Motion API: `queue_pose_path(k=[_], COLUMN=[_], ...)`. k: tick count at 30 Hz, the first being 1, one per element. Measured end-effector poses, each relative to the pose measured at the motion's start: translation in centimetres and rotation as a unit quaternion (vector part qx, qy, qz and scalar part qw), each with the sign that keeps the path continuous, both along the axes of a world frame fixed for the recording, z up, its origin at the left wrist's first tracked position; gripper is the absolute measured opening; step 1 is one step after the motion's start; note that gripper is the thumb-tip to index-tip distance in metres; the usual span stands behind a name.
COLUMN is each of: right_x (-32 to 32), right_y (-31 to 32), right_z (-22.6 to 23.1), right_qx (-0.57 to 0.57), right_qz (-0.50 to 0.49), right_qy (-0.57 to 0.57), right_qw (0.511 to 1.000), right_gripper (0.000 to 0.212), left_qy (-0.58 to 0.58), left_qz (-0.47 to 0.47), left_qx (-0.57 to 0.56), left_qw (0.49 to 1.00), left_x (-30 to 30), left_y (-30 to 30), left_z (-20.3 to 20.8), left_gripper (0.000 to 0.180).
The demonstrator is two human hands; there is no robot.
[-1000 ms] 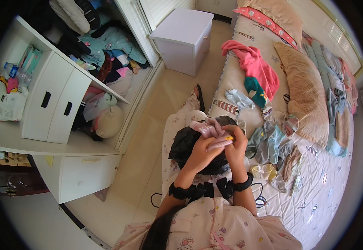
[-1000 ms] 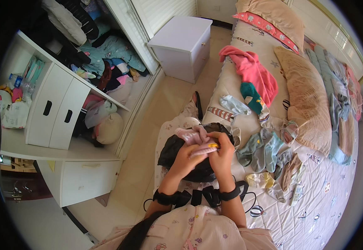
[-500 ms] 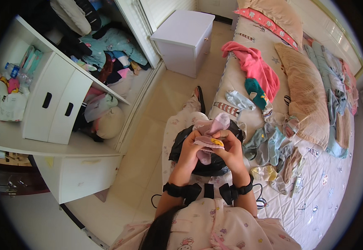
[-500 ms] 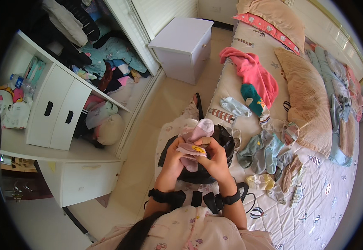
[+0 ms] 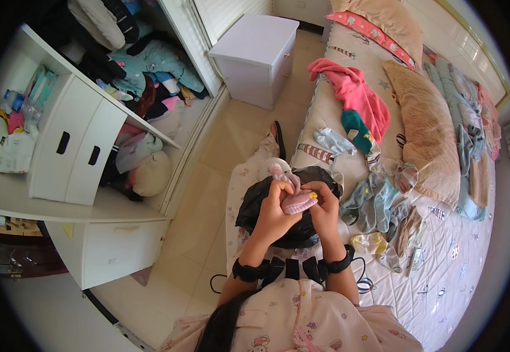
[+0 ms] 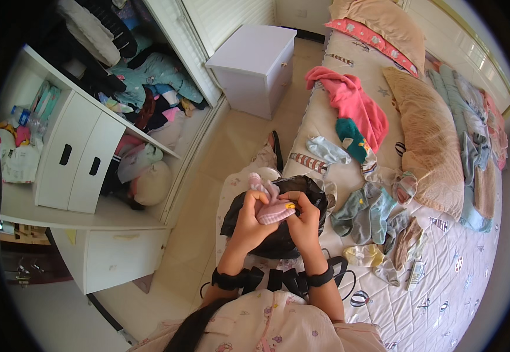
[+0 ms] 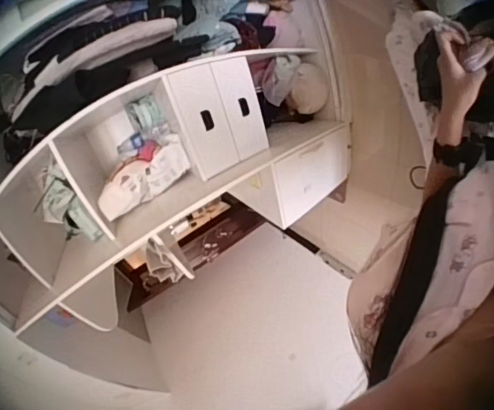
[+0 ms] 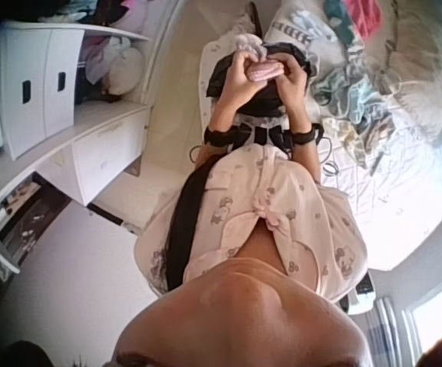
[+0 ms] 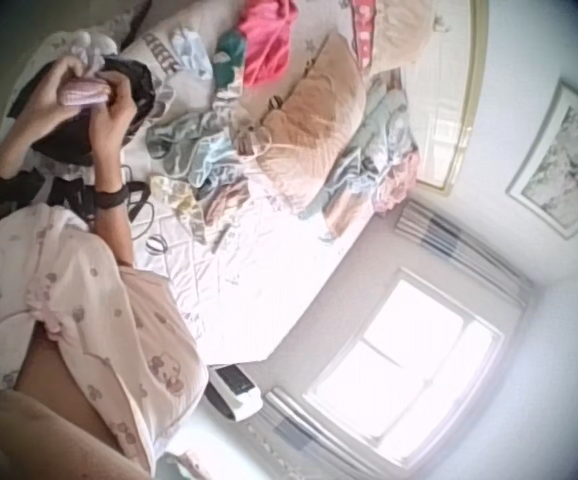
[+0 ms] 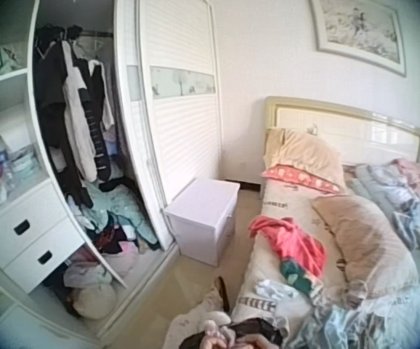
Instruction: The person sorts socks on a bed, picking individual socks from a black plastic bag and matching them with pairs already spread out on the surface.
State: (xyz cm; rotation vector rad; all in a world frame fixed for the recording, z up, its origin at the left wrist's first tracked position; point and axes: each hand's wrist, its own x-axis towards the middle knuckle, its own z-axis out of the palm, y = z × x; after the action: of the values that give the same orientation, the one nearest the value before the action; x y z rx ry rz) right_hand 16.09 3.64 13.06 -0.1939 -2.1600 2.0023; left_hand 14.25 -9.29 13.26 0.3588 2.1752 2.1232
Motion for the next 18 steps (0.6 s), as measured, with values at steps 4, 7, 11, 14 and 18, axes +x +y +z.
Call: queue_pose_path(k=[4, 7, 11, 14, 18], right_x=[0.4, 0.1, -0.6, -0.7, -0.2], right_y=[-1.0, -1.2, -1.5, -1.4, 1.3], right_z=[2.4, 1.3, 0.5, -0.7, -0.8], right_qx=[-0.091, -0.039, 0.146, 0.131, -0.013], right_qz=[0.076, 0.125, 0.028, -0.055, -0.011], right_qy=[0.003, 0.010, 0.037, 0.044, -0.007], right_qw=[0.993, 0.991, 0.988, 0.989, 1.000], right_gripper=[0.026, 0.030, 0.037, 0.037, 0.038], left_qy=[-0.011, 0.027, -0.024, 0.064, 0.083], left_qz=[0.130, 0.176, 0.138, 0.105, 0.104], left_qx=[-0.056, 0.053, 0.180, 0.017, -0.095], left_qw=[0.990, 0.983, 0.974, 0.992, 0.987], left_x=[-0.7, -0.7, 0.5, 0.7, 0.4], left_y=[-0.3, -0.2, 0.8, 1.2, 1.9], left_z=[-3.3, -2.8, -0.8, -1.3, -1.0], left_gripper=[0.047, 0.043, 0.051, 0.058, 0.056])
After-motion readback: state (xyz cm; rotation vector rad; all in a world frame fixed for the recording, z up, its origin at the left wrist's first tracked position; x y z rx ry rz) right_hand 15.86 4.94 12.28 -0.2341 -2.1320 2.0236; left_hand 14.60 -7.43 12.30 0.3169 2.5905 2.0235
